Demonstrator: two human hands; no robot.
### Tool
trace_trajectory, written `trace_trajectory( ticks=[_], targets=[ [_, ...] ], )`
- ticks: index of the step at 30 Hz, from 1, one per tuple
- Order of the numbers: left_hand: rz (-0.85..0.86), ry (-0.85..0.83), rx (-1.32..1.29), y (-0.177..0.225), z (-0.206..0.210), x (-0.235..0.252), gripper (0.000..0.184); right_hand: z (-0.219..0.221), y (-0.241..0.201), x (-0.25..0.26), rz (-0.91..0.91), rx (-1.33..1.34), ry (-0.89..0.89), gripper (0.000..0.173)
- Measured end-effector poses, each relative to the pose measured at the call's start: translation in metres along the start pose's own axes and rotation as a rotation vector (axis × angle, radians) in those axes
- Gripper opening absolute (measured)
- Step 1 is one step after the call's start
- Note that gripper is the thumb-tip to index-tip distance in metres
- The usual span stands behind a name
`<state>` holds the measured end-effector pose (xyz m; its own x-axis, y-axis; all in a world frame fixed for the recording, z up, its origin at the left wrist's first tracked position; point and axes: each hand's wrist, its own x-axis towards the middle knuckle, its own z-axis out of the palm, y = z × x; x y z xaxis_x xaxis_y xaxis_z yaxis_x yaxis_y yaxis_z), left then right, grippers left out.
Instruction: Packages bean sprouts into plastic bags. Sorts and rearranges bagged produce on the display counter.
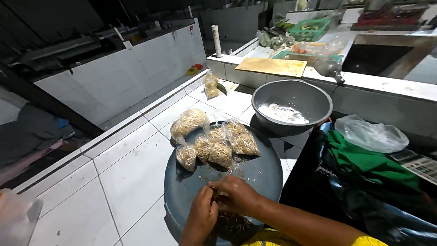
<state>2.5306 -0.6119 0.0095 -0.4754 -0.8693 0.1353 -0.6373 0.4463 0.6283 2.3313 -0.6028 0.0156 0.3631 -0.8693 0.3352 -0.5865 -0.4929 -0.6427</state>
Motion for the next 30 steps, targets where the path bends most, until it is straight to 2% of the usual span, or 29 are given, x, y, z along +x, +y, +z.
trace_trajectory(
  ticks=[2, 6, 10, 13, 15, 17, 19, 22, 24, 27, 30],
  targets=[
    [-0.036, 0.115, -0.069, 0.002, 0.007, -0.002, 0.021, 0.007, 0.005, 0.002, -0.006, -0.012, 0.062, 0.045],
    [-0.178, 0.397, -0.419, 0.012, 0.026, -0.007, 0.029, 0.015, 0.010, 0.004, -0.019, 0.062, 0.153, 0.043],
    [-0.268, 0.539, -0.409, 0.021, 0.035, -0.007, 0.031, 0.021, 0.022, 0.007, 0.034, 0.435, 0.126, 0.030],
    [-0.239, 0.542, -0.318, 0.021, 0.039, -0.004, 0.030, 0.015, 0.029, 0.013, 0.085, 0.750, -0.008, 0.021],
    [-0.210, 0.521, -0.254, 0.020, 0.043, -0.003, 0.024, 0.008, 0.034, 0.016, 0.135, 0.824, -0.135, 0.020],
    [-0.129, 0.536, -0.142, 0.017, 0.045, -0.003, 0.016, 0.002, 0.035, 0.019, 0.179, 0.820, -0.177, 0.022],
    [-0.033, 0.565, -0.038, 0.011, 0.044, -0.003, 0.015, 0.003, 0.035, 0.018, 0.204, 0.757, -0.124, 0.026],
    [0.017, 0.463, 0.014, 0.013, 0.037, -0.008, 0.013, 0.013, 0.033, 0.014, 0.243, 0.694, 0.017, 0.026],
    [-0.044, 0.377, 0.015, 0.023, 0.035, -0.012, 0.015, 0.019, 0.031, 0.012, 0.270, 0.675, 0.077, 0.022],
    [-0.171, 0.334, 0.055, 0.031, 0.030, -0.010, 0.029, 0.022, 0.026, 0.010, 0.261, 0.638, 0.082, 0.016],
    [-0.179, 0.284, 0.063, 0.026, 0.024, -0.005, 0.017, 0.026, 0.029, 0.004, 0.146, 0.533, 0.067, 0.020]
  ],
)
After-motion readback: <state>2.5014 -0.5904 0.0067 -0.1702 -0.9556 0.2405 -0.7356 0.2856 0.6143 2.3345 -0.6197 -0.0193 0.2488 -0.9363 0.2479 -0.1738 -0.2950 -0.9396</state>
